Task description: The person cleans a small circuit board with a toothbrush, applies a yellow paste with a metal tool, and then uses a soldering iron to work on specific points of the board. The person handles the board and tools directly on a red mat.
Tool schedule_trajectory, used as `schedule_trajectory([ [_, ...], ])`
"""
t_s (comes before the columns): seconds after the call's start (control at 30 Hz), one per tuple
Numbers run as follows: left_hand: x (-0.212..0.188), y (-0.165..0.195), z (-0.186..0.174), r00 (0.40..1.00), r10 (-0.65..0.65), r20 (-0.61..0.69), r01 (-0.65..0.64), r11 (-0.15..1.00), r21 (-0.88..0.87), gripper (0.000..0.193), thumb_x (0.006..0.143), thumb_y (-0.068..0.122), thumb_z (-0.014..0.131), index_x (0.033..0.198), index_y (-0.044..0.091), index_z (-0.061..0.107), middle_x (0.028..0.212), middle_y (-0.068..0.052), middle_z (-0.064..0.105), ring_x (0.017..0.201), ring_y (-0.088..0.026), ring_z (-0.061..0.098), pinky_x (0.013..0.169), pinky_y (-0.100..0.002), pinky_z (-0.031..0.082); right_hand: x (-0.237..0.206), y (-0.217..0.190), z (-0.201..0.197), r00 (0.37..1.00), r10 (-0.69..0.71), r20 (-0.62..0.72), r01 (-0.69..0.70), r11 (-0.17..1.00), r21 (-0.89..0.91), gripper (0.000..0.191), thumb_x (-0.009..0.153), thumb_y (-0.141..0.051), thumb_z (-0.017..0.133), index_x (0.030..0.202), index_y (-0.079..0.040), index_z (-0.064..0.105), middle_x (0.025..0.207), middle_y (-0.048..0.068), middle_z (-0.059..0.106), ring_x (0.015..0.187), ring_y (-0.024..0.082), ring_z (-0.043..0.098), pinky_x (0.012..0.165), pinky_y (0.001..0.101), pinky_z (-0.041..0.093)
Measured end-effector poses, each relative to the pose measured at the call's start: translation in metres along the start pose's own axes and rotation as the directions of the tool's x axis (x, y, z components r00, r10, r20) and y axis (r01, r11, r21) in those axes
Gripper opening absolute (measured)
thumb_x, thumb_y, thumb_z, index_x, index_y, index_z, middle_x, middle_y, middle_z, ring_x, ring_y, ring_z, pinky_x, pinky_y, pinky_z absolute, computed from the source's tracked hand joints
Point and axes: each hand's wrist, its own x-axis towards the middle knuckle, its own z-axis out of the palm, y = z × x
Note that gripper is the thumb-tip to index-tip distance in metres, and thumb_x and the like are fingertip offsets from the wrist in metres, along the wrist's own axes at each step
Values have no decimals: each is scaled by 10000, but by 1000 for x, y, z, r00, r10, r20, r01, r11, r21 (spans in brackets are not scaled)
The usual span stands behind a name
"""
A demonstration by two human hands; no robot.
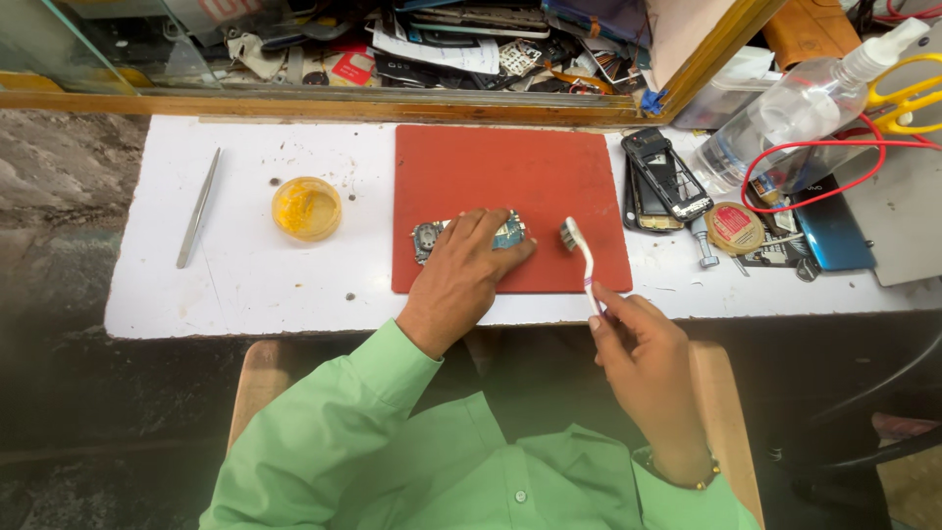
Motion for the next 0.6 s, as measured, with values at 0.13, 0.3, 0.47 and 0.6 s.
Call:
schedule_trajectory([
  [0.13,0,0,1,1000,-26,-10,26,999,-27,391,836,-88,561,1181,25,707,1305,-195,603,1239,-383,561,1124,-476,431,-6,2,0,999,-23,32,23,1000,7,381,925,-63,677,1305,-68,698,774,22,599,593,74,576,539,228,504],
  [0.3,1,-1,3,998,-36,-53,32,998,-62,323,857,-85,570,1153,-22,685,1282,-186,621,1229,-394,578,1106,-482,451,-3,5,6,997,-35,62,33,999,38,376,924,-59,677,1299,-84,703,778,16,580,584,81,564,534,230,487],
  [0.47,0,0,4,998,-21,-53,20,999,-29,304,854,-88,566,1132,-35,674,1278,-197,618,1233,-400,570,1104,-495,451,-2,1,15,994,-78,71,79,997,-20,379,911,-41,682,1286,-80,712,755,56,565,582,126,551,514,275,462],
  [0.6,2,0,2,999,-18,-42,17,999,-36,290,840,-100,564,1101,-38,674,1262,-200,619,1234,-404,567,1107,-501,455,5,-8,27,945,-324,44,327,930,-166,365,900,-16,672,1264,-33,691,842,117,588,665,205,586,612,339,483],
])
